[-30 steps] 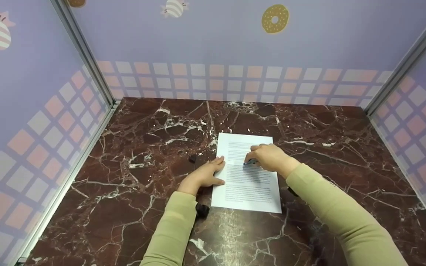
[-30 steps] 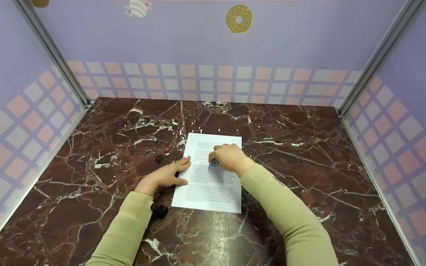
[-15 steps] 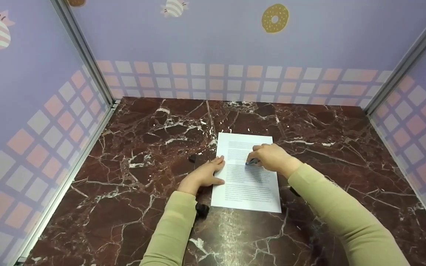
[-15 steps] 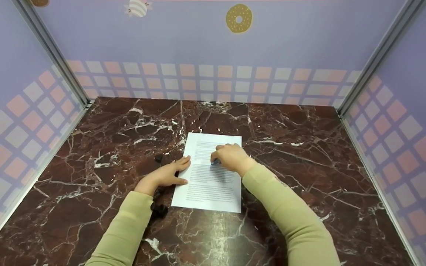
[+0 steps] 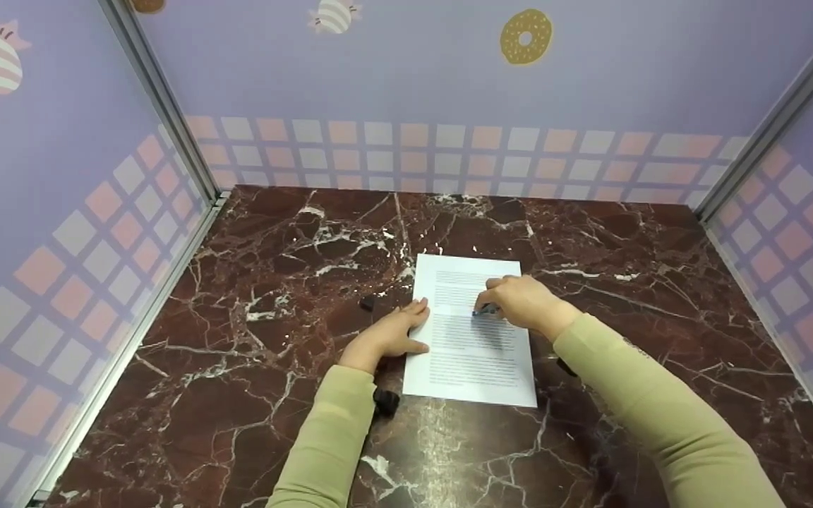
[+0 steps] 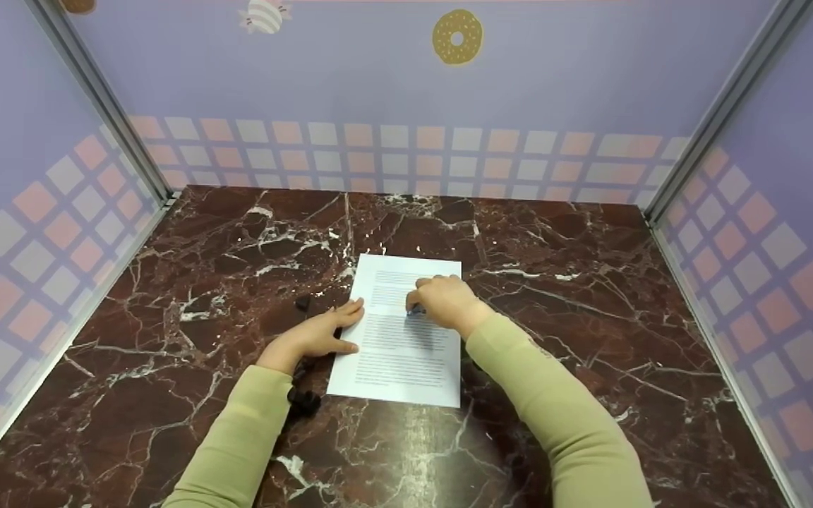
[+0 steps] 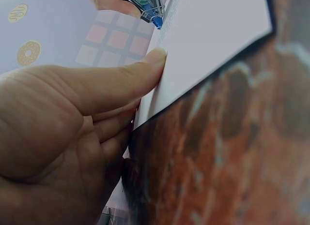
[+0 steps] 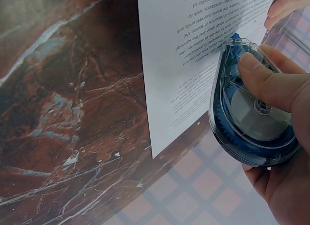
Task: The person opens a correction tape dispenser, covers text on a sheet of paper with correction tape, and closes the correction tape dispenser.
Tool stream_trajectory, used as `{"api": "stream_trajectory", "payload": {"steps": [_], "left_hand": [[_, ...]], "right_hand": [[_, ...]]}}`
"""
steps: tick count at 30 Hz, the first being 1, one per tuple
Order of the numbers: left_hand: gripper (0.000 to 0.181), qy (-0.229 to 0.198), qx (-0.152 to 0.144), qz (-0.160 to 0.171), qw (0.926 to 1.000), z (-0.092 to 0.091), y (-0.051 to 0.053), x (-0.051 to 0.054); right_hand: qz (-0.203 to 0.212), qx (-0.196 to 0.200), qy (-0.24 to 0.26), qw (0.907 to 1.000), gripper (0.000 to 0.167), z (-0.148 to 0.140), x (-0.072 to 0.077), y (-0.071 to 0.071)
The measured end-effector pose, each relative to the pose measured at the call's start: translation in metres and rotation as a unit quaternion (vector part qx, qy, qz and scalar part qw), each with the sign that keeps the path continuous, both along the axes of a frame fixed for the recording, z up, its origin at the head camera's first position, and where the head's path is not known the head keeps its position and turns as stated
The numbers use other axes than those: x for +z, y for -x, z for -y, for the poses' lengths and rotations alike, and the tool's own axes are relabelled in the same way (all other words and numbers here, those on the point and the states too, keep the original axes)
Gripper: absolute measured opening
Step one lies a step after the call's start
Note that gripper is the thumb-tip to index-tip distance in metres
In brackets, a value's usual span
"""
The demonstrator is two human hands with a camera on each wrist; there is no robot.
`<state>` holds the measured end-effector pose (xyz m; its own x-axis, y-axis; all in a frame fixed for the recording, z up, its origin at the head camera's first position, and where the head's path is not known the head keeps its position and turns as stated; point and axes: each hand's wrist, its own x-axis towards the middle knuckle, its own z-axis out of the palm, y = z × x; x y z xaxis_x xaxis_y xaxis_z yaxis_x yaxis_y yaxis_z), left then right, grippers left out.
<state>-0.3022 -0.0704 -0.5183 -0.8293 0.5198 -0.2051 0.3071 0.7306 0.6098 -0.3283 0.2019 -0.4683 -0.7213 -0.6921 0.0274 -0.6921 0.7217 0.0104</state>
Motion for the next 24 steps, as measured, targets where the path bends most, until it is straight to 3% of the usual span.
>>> {"api": "stream_trajectory", "payload": {"steps": [13,24], "left_hand": [[0.078,0.0,0.005,0.004,1.0,0.0005,-0.0001,-0.0005],[0.079,0.0,-0.009,-0.005,0.9999,0.0008,0.0005,0.0004]], "right_hand": [[0.003,0.0,-0.01,0.9999,0.034,-0.0028,0.0004,-0.0008],[-0.002,0.007,0.003,1.0,0.033,-0.0087,0.0017,-0.0013]]}}
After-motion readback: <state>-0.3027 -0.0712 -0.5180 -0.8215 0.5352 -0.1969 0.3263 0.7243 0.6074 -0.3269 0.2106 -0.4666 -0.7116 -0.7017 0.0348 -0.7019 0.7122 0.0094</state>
